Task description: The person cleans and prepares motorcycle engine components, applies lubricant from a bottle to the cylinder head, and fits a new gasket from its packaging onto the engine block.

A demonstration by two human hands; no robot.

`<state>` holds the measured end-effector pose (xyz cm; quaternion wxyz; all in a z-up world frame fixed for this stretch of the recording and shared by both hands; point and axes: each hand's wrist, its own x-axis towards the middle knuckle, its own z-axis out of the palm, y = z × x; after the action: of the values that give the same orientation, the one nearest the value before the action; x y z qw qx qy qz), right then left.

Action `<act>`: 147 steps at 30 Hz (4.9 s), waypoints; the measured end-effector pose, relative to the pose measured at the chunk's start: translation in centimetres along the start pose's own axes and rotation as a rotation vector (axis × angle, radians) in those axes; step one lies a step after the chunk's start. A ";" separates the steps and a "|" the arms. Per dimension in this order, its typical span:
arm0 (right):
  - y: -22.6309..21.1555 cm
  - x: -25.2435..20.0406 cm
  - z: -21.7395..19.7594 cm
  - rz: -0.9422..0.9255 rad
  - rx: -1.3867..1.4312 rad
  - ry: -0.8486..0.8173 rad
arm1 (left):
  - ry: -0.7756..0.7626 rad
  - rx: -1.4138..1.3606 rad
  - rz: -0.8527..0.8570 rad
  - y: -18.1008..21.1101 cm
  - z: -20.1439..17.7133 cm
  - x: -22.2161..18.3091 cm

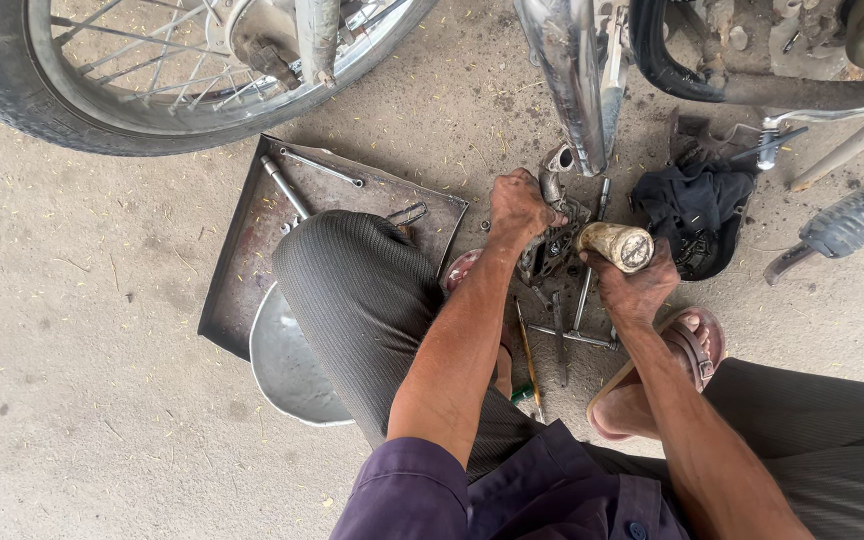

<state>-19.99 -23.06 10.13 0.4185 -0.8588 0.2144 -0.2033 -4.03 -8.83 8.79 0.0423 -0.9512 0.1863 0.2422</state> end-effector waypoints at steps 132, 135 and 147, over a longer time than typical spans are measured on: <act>-4.3 2.3 1.2 0.017 0.570 -0.023 | -0.164 -1.524 -0.405 -10.4 8.7 2.5; -3.0 2.9 0.1 0.019 0.372 0.018 | -0.328 -0.513 -0.431 -7.3 9.8 2.2; -2.8 2.9 -1.4 0.103 0.221 -0.073 | 0.173 -0.785 -0.420 -4.3 6.5 -0.1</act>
<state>-17.79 -23.96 13.64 0.5280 -0.8022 0.2190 -0.1726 -5.35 -3.73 3.10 -0.2889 -0.9293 -0.1140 0.2001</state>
